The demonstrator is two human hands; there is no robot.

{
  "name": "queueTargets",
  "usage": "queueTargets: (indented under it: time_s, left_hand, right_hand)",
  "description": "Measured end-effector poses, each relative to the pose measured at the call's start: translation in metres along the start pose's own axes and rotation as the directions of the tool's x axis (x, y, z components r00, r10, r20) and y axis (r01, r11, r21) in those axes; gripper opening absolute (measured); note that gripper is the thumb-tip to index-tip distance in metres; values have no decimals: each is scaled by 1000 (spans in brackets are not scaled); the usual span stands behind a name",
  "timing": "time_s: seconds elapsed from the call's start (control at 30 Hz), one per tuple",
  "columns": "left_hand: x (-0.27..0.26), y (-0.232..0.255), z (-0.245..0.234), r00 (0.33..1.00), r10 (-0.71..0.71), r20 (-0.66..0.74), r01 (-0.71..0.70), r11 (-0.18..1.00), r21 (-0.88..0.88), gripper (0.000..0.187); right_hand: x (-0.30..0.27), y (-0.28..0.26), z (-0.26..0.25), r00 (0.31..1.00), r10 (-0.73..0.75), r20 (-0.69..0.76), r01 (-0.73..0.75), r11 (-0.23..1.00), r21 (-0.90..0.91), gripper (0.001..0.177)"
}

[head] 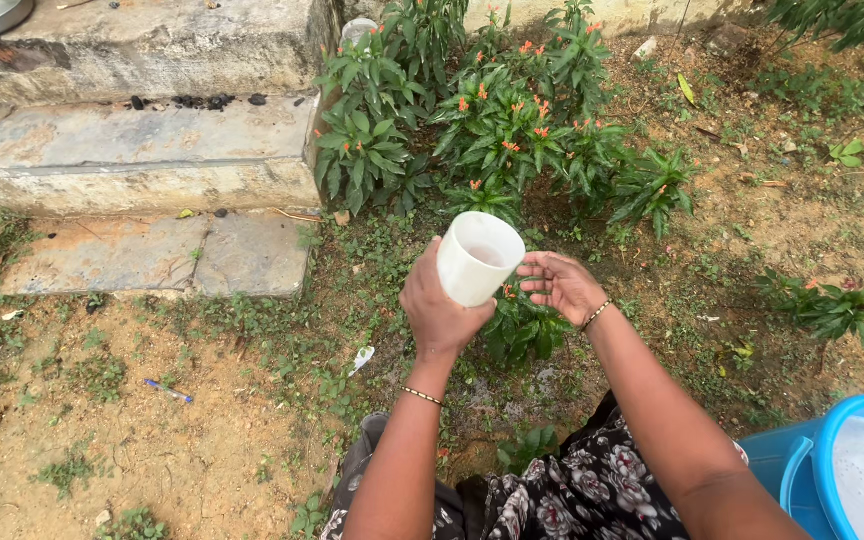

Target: The person washes a white plastic cup by dipping it into a bucket of soapy water and rubbing the surface with their hands.

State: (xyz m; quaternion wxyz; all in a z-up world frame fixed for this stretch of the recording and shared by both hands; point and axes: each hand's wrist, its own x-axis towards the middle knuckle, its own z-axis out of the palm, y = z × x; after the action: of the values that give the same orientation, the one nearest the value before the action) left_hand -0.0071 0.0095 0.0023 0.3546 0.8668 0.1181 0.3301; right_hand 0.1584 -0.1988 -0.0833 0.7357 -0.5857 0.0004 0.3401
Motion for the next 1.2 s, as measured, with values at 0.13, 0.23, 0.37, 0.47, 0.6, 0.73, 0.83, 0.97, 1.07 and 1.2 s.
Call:
queueTargets:
  time_s: [0.13, 0.23, 0.37, 0.47, 0.6, 0.73, 0.83, 0.97, 1.07, 1.2]
  left_hand:
    - [-3, 4, 11, 997, 72, 23, -72, 997, 24, 111]
    - [-3, 6, 16, 995, 79, 69, -83, 994, 67, 106]
    - [-5, 8, 20, 978, 177, 108, -190, 974, 124, 100]
    - [-4, 11, 22, 963, 235, 130, -254, 953, 166, 94]
    - [-2, 17, 21, 943, 261, 206, -310, 915, 259, 94]
    - [-1, 20, 20, 936, 282, 209, -336, 894, 297, 92]
    - [-2, 20, 22, 932, 284, 226, -346, 883, 318, 91]
    - [-4, 17, 26, 962, 223, 157, -253, 946, 201, 94]
    - [-3, 14, 30, 994, 48, 102, -51, 998, 30, 103]
    - [4, 4, 25, 992, -128, -16, 124, 978, -166, 110]
  right_hand:
    - [1, 1, 1, 999, -33, -14, 35, 987, 158, 27]
    - [8, 8, -1, 997, -67, 43, 52, 955, 293, 27]
    - [14, 19, 7, 999, 30, 31, -40, 895, 445, 31]
    - [19, 27, 3, 998, 21, 53, -44, 887, 460, 34]
    - [19, 32, 2, 994, 35, 101, -82, 850, 520, 37]
    - [1, 15, 21, 998, 46, 44, -62, 847, 528, 33]
    - [-10, -1, 37, 975, 200, -96, -107, 802, 588, 32]
    - [2, 8, 22, 998, 67, 21, -66, 793, 606, 25]
    - [18, 24, -4, 983, -44, 180, -91, 734, 673, 18]
    - [35, 64, -17, 985, 31, 168, -124, 805, 580, 29]
